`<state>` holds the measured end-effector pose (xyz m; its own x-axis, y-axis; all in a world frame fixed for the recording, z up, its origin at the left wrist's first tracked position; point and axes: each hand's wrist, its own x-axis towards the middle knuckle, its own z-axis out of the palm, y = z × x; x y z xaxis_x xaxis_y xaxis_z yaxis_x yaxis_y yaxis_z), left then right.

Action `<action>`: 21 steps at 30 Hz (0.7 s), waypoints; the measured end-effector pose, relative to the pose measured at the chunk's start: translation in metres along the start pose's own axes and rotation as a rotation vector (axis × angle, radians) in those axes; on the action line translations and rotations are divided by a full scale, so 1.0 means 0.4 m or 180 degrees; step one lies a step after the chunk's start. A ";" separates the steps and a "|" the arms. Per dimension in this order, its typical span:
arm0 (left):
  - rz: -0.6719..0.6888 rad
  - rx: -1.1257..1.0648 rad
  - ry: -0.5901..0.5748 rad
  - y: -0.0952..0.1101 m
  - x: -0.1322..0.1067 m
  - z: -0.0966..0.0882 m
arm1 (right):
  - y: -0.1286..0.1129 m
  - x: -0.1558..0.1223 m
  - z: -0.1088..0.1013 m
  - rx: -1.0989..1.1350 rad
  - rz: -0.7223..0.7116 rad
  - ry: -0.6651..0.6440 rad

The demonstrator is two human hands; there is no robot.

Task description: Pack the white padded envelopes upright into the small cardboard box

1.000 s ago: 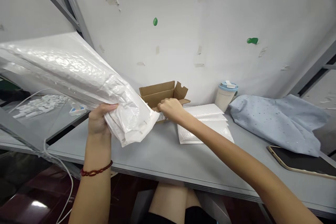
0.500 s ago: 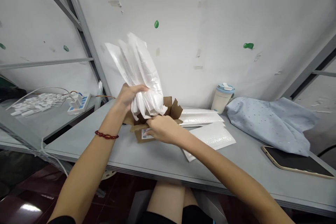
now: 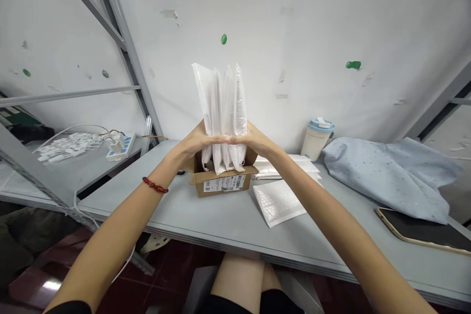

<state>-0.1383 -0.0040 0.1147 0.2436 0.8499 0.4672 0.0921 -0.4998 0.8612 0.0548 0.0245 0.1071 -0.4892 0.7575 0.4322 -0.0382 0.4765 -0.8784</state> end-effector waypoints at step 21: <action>0.0545 0.0000 0.1303 -0.023 0.014 0.014 | 0.014 0.026 0.018 0.0147 -0.0119 0.0065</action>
<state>-0.1323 0.0043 0.1083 -0.1470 0.7509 0.6439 0.0838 -0.6392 0.7645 0.0432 0.0319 0.1053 -0.4689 0.7488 0.4685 -0.0964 0.4839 -0.8698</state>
